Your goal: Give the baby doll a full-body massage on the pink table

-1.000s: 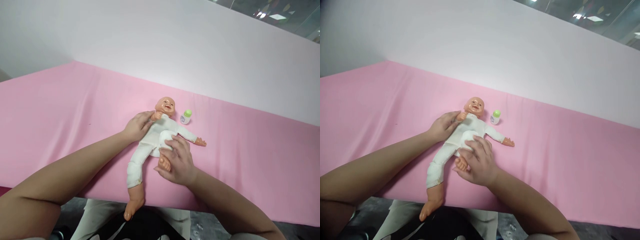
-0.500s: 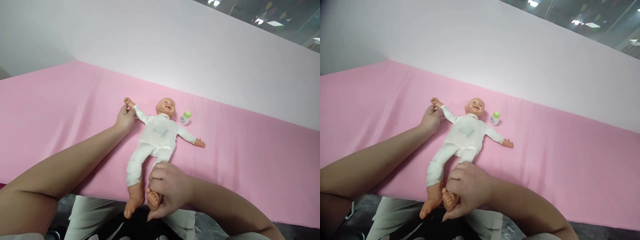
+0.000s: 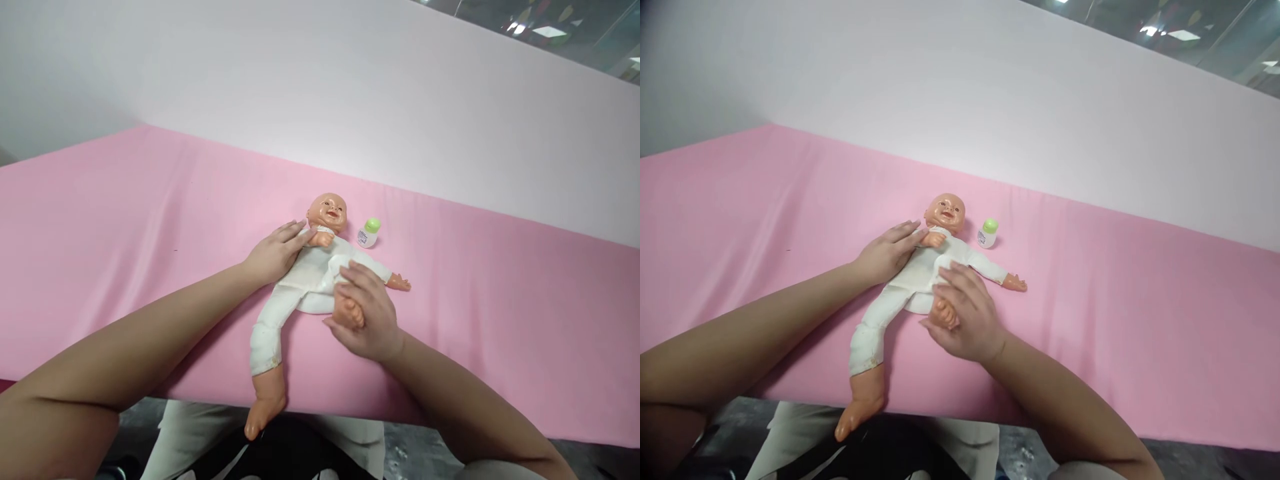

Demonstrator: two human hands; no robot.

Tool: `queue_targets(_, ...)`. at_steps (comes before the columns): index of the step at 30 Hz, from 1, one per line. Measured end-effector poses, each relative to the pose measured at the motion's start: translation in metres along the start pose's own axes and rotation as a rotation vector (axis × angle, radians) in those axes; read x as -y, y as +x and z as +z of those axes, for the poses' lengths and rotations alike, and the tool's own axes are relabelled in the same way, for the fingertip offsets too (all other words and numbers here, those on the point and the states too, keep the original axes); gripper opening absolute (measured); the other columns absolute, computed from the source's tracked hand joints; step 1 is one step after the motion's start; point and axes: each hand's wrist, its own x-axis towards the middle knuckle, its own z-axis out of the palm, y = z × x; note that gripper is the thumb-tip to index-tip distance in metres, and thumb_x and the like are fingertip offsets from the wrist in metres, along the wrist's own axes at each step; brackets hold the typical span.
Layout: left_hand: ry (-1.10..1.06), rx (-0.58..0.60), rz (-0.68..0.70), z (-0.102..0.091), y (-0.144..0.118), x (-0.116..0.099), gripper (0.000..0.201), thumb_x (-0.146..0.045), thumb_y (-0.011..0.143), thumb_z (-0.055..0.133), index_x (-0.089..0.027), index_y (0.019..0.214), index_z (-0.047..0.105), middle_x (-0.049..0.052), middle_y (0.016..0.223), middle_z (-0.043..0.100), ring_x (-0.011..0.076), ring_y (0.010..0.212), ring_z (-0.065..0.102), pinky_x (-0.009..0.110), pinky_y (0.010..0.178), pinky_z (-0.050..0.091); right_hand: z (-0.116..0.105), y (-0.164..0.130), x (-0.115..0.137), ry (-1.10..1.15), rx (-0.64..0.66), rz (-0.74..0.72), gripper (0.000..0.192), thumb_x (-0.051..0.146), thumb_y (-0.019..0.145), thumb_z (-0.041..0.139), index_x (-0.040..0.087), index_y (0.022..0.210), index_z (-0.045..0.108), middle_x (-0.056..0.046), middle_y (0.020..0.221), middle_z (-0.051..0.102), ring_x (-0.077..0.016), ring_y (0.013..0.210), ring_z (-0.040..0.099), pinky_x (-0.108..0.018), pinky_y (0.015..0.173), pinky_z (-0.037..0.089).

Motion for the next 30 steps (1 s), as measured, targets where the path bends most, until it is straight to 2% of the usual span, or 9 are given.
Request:
queue_targets(4, 0.036, 0.169, 0.041, -0.004, 0.001, 0.002, 0.067, -0.019, 0.099, 0.057, -0.038, 0.163, 0.053, 0.004, 0.179, 0.035, 0.0398, 0.168, 0.022, 0.063, 0.132, 0.031, 0.01, -0.002, -0.021, 0.012, 0.026, 0.133, 0.054, 0.034, 0.092, 0.079, 0.022, 0.141, 0.059, -0.019, 0.147, 0.068, -0.0385, 0.145, 0.06, -0.064, 0.117, 0.054)
queue_targets(7, -0.018, 0.171, 0.024, -0.002, 0.001, 0.003, 0.068, -0.019, 0.097, 0.058, -0.04, 0.161, 0.055, 0.004, 0.177, 0.038, 0.0393, 0.167, 0.026, 0.063, 0.133, 0.029, 0.015, -0.003, -0.028, 0.039, 0.103, 0.204, 0.053, 0.033, 0.093, 0.075, 0.023, 0.143, 0.058, -0.018, 0.151, 0.065, -0.0371, 0.149, 0.057, -0.064, 0.12, 0.052)
queue_targets(10, -0.072, 0.118, -0.018, 0.0, 0.0, 0.003, 0.061, -0.024, 0.101, 0.053, -0.036, 0.161, 0.056, 0.005, 0.174, 0.044, 0.0359, 0.163, 0.037, 0.059, 0.132, 0.033, 0.015, -0.002, -0.028, 0.055, 0.112, 0.177, 0.054, 0.038, 0.094, 0.072, 0.022, 0.143, 0.058, -0.019, 0.152, 0.064, -0.0384, 0.149, 0.056, -0.066, 0.119, 0.05)
queue_targets(14, -0.203, -0.008, -0.207, -0.003, 0.002, 0.002, 0.061, -0.032, 0.104, 0.05, -0.027, 0.164, 0.049, 0.011, 0.161, 0.059, 0.0331, 0.146, 0.058, 0.053, 0.123, 0.046, 0.006, 0.001, -0.013, 0.01, 0.085, 0.041, 0.053, 0.046, 0.092, 0.075, 0.023, 0.138, 0.062, -0.017, 0.138, 0.072, -0.039, 0.138, 0.064, -0.062, 0.112, 0.055)
queue_targets(18, -0.459, -0.139, -0.545, -0.004, 0.009, 0.005, 0.057, -0.034, 0.1, 0.058, -0.023, 0.156, 0.052, 0.012, 0.129, 0.074, 0.032, 0.113, 0.074, 0.053, 0.107, 0.058, -0.001, 0.002, 0.01, 0.149, 0.128, -0.066, 0.055, 0.064, 0.084, 0.079, 0.023, 0.12, 0.066, -0.01, 0.108, 0.079, -0.0314, 0.103, 0.074, -0.051, 0.092, 0.058)
queue_targets(22, -0.956, -0.363, -0.942, -0.001, 0.018, 0.016, 0.042, -0.021, 0.093, 0.062, -0.019, 0.134, 0.054, 0.012, 0.113, 0.071, 0.0271, 0.096, 0.077, 0.05, 0.092, 0.066, 0.008, -0.006, 0.029, 0.351, 0.374, -0.107, 0.062, 0.08, 0.079, 0.075, 0.023, 0.097, 0.061, -0.003, 0.084, 0.072, -0.02, 0.075, 0.066, -0.04, 0.076, 0.05)
queue_targets(24, -1.129, -0.432, -1.039, -0.001, 0.022, 0.021, 0.039, -0.013, 0.086, 0.064, -0.021, 0.122, 0.053, 0.011, 0.111, 0.069, 0.0255, 0.096, 0.077, 0.048, 0.091, 0.067, 0.016, -0.012, 0.032, 0.354, 0.552, -0.121, 0.065, 0.087, 0.076, 0.071, 0.024, 0.083, 0.056, 0.001, 0.073, 0.064, -0.0166, 0.067, 0.057, -0.037, 0.071, 0.045)
queue_targets(27, -1.199, -0.46, -1.044, -0.003, 0.022, 0.024, 0.038, -0.008, 0.081, 0.066, -0.022, 0.114, 0.052, 0.008, 0.107, 0.067, 0.0239, 0.095, 0.076, 0.047, 0.093, 0.067, 0.026, -0.018, 0.034, 0.331, 0.718, -0.125, 0.067, 0.089, 0.078, 0.067, 0.025, 0.073, 0.05, 0.003, 0.067, 0.056, -0.0148, 0.064, 0.048, -0.036, 0.07, 0.041)
queue_targets(30, -1.086, -0.463, -0.977, -0.002, 0.018, 0.02, 0.039, -0.015, 0.087, 0.064, -0.021, 0.125, 0.053, 0.008, 0.108, 0.068, 0.0227, 0.092, 0.075, 0.045, 0.09, 0.067, 0.031, -0.02, 0.034, 0.331, 0.745, -0.141, 0.064, 0.086, 0.081, 0.067, 0.024, 0.076, 0.054, 0.002, 0.071, 0.059, -0.0157, 0.068, 0.049, -0.036, 0.071, 0.042)
